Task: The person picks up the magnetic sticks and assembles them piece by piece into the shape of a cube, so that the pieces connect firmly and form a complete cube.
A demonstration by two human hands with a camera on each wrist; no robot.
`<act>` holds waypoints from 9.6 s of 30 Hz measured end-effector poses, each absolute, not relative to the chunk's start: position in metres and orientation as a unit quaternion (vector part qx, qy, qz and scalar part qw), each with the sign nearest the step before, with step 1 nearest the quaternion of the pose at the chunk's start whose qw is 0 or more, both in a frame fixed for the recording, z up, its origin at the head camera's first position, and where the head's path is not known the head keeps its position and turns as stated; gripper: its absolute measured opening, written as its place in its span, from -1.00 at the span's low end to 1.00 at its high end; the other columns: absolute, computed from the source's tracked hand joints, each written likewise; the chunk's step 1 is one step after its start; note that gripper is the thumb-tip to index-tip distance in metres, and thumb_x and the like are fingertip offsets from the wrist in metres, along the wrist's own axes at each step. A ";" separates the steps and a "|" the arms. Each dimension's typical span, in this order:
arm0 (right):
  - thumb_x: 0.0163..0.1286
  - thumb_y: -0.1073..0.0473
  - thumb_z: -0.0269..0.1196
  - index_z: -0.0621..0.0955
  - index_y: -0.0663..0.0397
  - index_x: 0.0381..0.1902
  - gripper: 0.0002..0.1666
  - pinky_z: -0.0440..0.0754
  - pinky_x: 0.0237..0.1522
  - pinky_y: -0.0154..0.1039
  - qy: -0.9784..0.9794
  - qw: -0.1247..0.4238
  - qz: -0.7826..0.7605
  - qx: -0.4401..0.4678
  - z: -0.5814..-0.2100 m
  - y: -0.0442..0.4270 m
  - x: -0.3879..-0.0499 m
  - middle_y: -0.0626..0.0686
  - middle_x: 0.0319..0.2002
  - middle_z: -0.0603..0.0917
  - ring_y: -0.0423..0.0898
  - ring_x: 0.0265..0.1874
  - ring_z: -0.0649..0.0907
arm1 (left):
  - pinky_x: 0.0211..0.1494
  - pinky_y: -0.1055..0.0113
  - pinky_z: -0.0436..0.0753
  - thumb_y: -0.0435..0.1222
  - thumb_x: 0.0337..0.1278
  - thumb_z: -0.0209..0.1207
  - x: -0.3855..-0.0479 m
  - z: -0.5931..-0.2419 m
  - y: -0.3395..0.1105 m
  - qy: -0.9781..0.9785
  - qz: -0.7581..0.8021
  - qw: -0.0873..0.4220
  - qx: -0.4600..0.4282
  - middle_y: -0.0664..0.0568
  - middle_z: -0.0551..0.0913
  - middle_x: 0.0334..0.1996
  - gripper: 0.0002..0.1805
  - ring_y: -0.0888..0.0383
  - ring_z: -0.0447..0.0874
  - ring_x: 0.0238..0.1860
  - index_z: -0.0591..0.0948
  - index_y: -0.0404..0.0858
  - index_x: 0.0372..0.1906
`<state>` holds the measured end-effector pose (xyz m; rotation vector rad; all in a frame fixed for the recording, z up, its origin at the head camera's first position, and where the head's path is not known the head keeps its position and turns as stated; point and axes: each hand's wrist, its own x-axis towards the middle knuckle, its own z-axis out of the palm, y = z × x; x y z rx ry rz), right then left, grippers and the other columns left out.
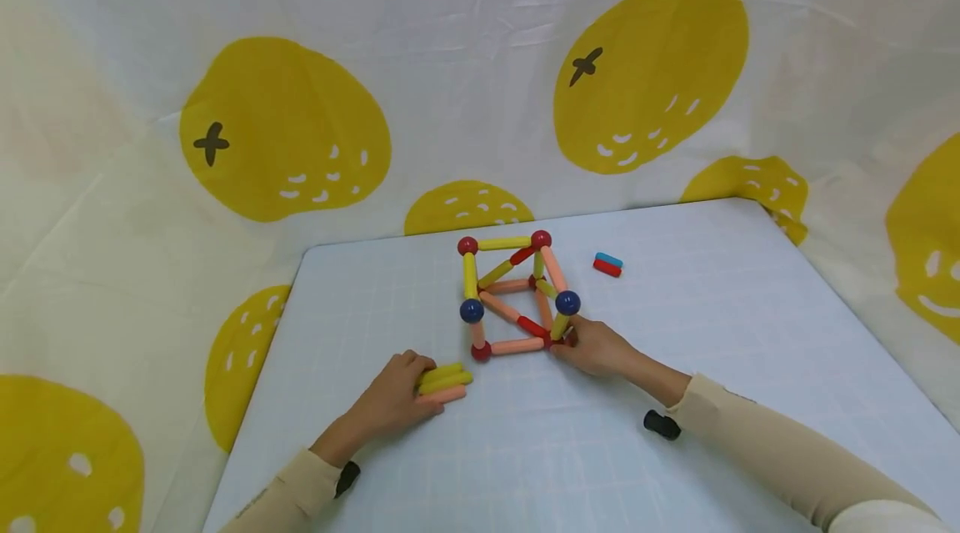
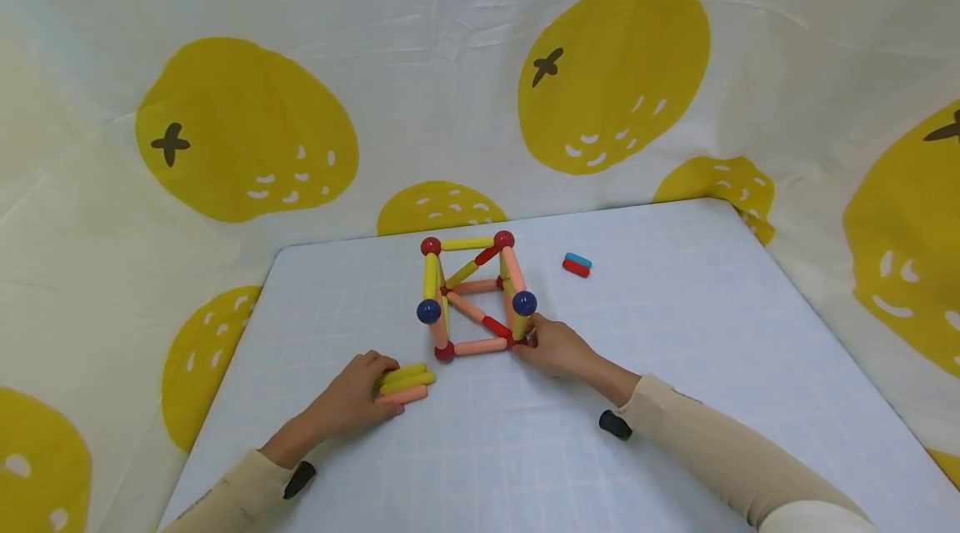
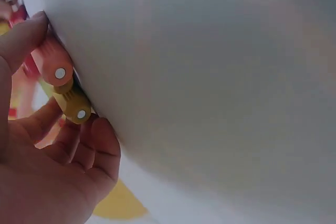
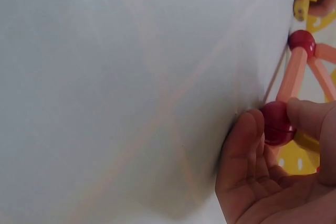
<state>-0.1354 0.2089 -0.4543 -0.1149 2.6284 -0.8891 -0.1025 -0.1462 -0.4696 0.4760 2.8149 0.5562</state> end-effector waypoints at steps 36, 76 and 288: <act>0.52 -0.05 0.22 0.52 0.12 0.09 -0.60 0.67 -0.33 -0.29 0.845 0.286 -0.452 0.007 -0.457 0.242 -0.100 0.03 -0.29 0.71 -0.12 -0.48 0.65 | -0.24 0.32 0.55 -0.09 0.37 0.27 -0.105 -0.385 -0.084 0.921 0.348 -0.052 0.167 -0.03 0.50 -0.10 -0.52 0.05 0.52 -0.18 0.43 -0.15 0.26; 0.51 0.02 0.25 0.49 0.09 0.39 -0.42 0.71 -0.27 -0.37 0.714 0.304 -0.629 0.043 -0.441 0.198 -0.076 0.13 -0.01 0.78 -0.17 -0.43 0.71 | -0.16 0.20 0.71 -0.12 0.50 0.13 -0.144 -0.398 -0.086 0.829 0.510 0.141 0.181 -0.16 0.61 -0.04 -0.58 -0.29 0.59 -0.03 0.48 0.04 0.37; 0.51 0.09 0.24 0.58 0.06 0.30 -0.55 0.59 -0.48 -0.33 0.895 0.097 -0.435 -0.033 -0.443 0.139 -0.173 0.07 -0.42 0.71 -0.04 -0.58 0.66 | -0.10 -0.02 0.74 -0.14 0.48 0.17 -0.185 -0.392 -0.066 0.822 0.528 0.150 0.151 -0.34 0.68 -0.22 -0.57 -0.33 0.71 -0.19 0.47 -0.08 0.34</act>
